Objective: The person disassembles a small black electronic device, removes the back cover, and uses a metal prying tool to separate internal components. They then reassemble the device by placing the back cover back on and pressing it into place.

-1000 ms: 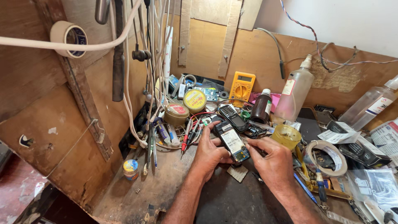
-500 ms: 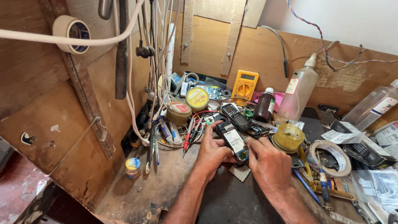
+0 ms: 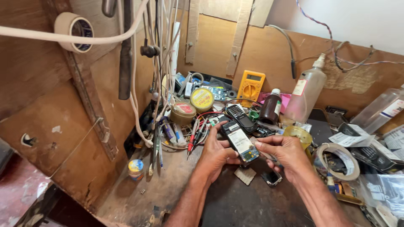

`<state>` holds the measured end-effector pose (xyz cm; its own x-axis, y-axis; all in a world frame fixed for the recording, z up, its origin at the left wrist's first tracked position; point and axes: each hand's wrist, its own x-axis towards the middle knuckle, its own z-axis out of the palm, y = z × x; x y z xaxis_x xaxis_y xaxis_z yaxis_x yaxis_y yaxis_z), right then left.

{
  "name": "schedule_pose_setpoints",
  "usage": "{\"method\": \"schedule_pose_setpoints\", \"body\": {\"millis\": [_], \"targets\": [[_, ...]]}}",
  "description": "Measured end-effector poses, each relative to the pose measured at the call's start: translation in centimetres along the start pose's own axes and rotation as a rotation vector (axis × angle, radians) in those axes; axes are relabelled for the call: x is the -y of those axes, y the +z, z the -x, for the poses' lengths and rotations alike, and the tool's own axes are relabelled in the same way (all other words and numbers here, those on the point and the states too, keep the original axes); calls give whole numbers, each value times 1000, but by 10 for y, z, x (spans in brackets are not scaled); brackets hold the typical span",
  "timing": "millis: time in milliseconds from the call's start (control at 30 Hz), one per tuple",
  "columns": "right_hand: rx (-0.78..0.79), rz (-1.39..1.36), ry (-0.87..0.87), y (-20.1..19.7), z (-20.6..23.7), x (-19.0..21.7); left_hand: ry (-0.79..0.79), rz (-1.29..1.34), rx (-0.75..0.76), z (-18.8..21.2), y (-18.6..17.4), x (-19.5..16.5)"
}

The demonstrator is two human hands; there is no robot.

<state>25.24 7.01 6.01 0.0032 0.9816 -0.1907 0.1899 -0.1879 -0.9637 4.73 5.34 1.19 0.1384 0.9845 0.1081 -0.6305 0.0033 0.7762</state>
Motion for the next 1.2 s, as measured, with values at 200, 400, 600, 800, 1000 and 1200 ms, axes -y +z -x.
{"method": "schedule_pose_setpoints", "body": {"millis": [200,400,600,800,1000,1200], "targets": [[88,-129,82,-7,-5,1,-57,-42,8,-1,0,-5],[133,-206,89,-8,-11,-6,-114,-12,6,-3,-4,-8],[180,-267,150,-10,-17,-11,-127,0,-15,-4,-5,-9],[250,-363,220,-13,-27,-21,-101,-18,-39,-2,-3,-9],[331,-498,290,-11,-36,-28,-89,-20,-8,1,-2,-12],[242,-400,244,-8,-23,-18,-85,22,-7,1,-2,-11]]}}
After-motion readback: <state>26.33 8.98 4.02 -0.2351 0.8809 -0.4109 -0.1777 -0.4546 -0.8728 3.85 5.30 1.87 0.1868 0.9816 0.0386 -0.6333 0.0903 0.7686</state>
